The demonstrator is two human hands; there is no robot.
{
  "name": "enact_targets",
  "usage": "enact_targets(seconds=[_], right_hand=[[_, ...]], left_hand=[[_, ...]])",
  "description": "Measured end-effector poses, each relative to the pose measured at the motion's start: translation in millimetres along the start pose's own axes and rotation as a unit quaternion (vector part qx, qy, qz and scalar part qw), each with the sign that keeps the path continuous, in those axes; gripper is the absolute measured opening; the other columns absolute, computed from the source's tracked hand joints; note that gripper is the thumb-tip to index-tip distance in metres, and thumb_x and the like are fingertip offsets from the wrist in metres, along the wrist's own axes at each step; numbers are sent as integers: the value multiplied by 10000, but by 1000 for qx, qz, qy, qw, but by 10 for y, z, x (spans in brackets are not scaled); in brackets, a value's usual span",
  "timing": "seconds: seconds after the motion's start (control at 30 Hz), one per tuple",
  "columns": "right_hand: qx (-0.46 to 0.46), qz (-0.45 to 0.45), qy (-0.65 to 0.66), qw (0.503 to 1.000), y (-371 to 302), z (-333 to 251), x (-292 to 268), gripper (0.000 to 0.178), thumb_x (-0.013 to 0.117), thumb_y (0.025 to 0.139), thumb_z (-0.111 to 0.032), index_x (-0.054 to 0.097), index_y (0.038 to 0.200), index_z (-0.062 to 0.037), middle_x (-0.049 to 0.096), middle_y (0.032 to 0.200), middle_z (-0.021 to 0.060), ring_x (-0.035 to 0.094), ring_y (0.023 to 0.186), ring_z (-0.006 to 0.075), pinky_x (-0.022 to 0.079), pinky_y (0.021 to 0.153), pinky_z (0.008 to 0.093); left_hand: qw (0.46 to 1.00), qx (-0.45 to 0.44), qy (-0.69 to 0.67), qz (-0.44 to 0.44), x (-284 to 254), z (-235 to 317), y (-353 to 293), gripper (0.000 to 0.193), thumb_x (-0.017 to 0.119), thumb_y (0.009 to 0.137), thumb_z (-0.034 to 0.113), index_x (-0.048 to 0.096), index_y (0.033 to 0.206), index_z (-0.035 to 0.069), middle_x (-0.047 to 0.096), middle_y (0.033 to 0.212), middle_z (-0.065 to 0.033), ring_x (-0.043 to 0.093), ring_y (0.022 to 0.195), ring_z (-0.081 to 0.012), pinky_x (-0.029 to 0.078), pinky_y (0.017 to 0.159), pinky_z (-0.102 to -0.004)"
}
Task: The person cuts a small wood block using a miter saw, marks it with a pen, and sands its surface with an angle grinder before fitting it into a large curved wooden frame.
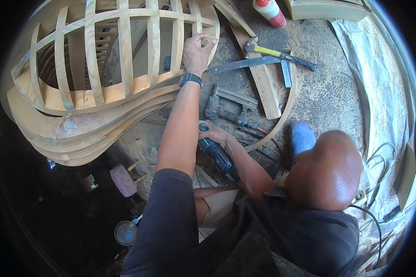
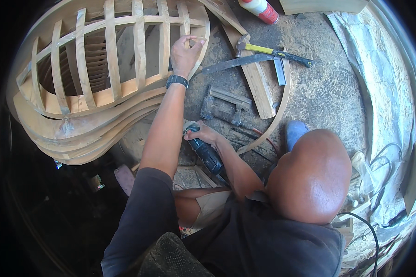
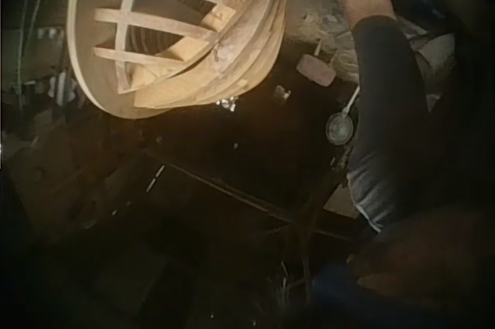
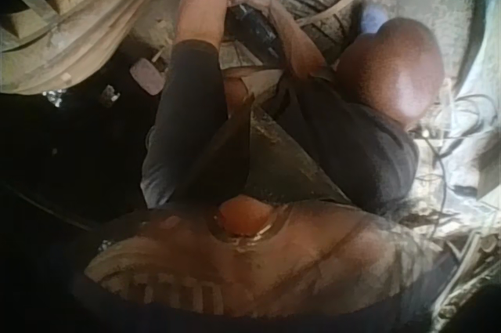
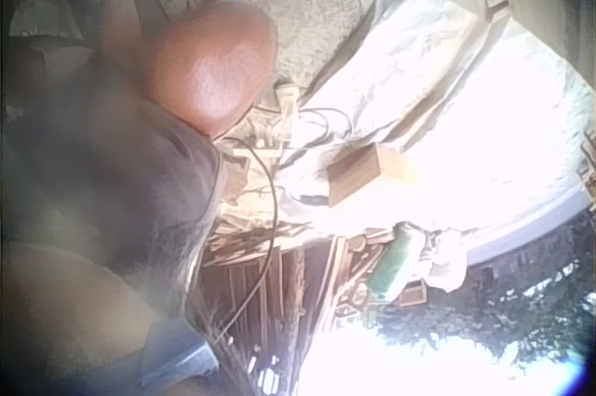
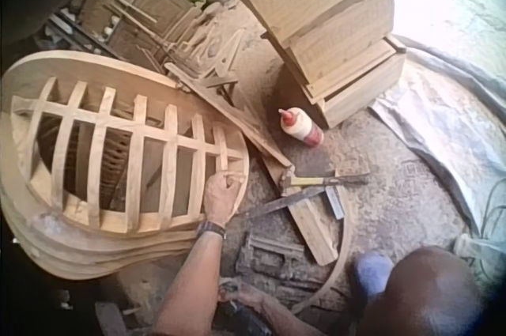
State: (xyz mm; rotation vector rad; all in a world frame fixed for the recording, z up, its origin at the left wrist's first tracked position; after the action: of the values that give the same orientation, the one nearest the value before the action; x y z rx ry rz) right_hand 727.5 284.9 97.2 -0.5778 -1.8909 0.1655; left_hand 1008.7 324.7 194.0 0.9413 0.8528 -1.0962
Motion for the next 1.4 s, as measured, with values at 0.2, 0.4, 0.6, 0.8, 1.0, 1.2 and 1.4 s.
enact_targets(seconds=[0.2,0.4,0.6,0.8,1.0,1.2,1.4], right_hand=[[2,4,7,1000,35,49,-85,834,884,618,-290,459,1249,53,608,1041,123,618,939,218,481,865,336],[2,10,-7,1000,9,-38,-70,834,881,624,-300,460,1249,56,595,1086,136,607,983,225,472,886,341],[9,-3,-15,1000,43,6,-27,843,887,619,-299,457,1252,56,599,1070,127,604,976,218,464,892,328],[-4,-3,10,1000,38,-24,-37,870,895,617,-274,427,1265,70,619,1001,102,607,968,202,454,898,316],[14,-1,-8,1000,22,-65,-65,1003,834,643,-234,297,1408,129,628,1118,152,600,1056,243,398,995,284],[-1,-2,-10,1000,85,-49,-101,1078,842,633,-263,256,1443,142,610,1182,188,583,1114,266,394,1013,302],[-9,26,-4,1000,56,-85,-124,862,898,608,-268,434,1251,71,606,1048,113,596,1014,212,437,951,326]], left_hand=[[998,-53,-43,11,19,33,-2,716,864,721,242,493,1310,72,634,1144,-222,608,1097,-371,464,961,-423],[998,-63,-20,5,-25,-37,60,946,877,696,257,327,1419,-3,508,1328,-260,527,1226,-358,427,1031,-428],[972,-189,-120,-67,142,-238,95,642,857,715,213,564,1215,-63,675,1076,-195,662,968,-252,515,879,-356],[945,-246,-202,-81,187,-234,34,383,768,754,141,674,1069,-55,713,907,-112,678,831,-176,523,797,-304],[951,-238,-174,-90,171,-325,36,390,740,775,156,667,1094,-57,705,943,-104,667,831,-167,513,795,-297],[959,-216,-160,-85,154,-297,24,432,786,771,201,669,1103,-50,714,931,-108,673,839,-170,514,801,-296],[969,-204,-128,-60,63,-122,-13,416,814,767,226,694,1063,-40,737,951,-143,692,856,-197,522,819,-324]])
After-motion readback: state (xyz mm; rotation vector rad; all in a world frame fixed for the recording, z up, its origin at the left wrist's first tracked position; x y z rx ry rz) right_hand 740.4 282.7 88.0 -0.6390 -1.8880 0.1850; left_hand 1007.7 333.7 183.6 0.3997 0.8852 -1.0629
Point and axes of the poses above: each hand's wrist, its own y-axis towards the middle knuckle, its own x-axis out of the palm, z = x × y, the point moved 8 cm from there along y, towards the middle knuckle
